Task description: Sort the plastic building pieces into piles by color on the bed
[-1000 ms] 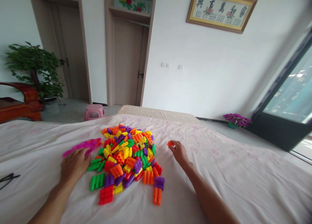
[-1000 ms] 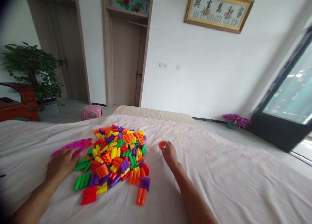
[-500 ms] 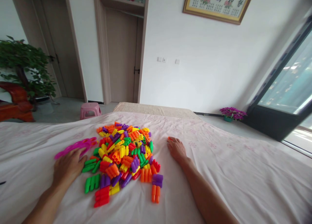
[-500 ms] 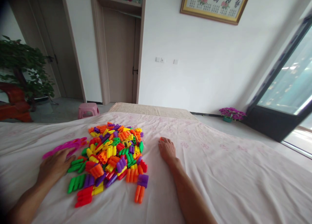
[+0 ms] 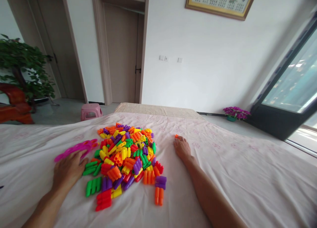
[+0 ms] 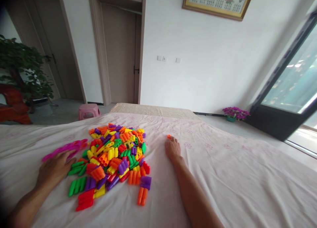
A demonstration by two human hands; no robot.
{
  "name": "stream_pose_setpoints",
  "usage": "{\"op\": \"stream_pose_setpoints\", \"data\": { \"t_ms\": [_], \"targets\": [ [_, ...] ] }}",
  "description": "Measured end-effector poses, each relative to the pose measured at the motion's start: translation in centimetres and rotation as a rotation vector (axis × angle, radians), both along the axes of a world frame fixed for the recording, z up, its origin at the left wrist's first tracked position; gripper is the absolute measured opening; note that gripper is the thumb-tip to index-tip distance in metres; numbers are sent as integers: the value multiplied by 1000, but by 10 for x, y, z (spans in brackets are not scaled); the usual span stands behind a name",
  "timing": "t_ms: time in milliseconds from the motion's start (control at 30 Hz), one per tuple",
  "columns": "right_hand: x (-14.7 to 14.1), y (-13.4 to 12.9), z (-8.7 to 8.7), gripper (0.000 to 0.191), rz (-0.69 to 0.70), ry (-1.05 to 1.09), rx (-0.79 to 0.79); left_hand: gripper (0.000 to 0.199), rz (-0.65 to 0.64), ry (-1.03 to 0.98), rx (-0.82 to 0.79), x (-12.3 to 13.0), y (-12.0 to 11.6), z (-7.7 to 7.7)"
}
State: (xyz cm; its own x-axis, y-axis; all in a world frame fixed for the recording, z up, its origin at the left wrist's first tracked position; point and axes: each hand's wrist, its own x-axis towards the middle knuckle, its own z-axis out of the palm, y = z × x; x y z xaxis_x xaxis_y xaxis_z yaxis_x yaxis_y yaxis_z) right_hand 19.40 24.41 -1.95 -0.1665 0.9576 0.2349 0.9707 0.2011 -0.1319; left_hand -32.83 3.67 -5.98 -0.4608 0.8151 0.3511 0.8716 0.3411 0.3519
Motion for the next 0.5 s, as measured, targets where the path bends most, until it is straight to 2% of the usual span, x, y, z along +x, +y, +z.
{"op": "stream_pose_setpoints", "data": {
  "t_ms": [133, 300, 400, 500],
  "targets": [
    [-4, 8, -6, 49, 15, -32, -18, 54, 66, 111, -60, 10, -2, 7],
    [-5, 6, -4, 47, 28, 2, 106, 55, 68, 131, -77, 12, -3, 10],
    [-8, -5, 2, 36, 184, 136, 143, 55, 68, 122, -85, 12, -3, 12],
    [-21, -22, 13, 28, 412, 363, 60, 55, 57, 112, -98, 13, -3, 15]
  ]
}}
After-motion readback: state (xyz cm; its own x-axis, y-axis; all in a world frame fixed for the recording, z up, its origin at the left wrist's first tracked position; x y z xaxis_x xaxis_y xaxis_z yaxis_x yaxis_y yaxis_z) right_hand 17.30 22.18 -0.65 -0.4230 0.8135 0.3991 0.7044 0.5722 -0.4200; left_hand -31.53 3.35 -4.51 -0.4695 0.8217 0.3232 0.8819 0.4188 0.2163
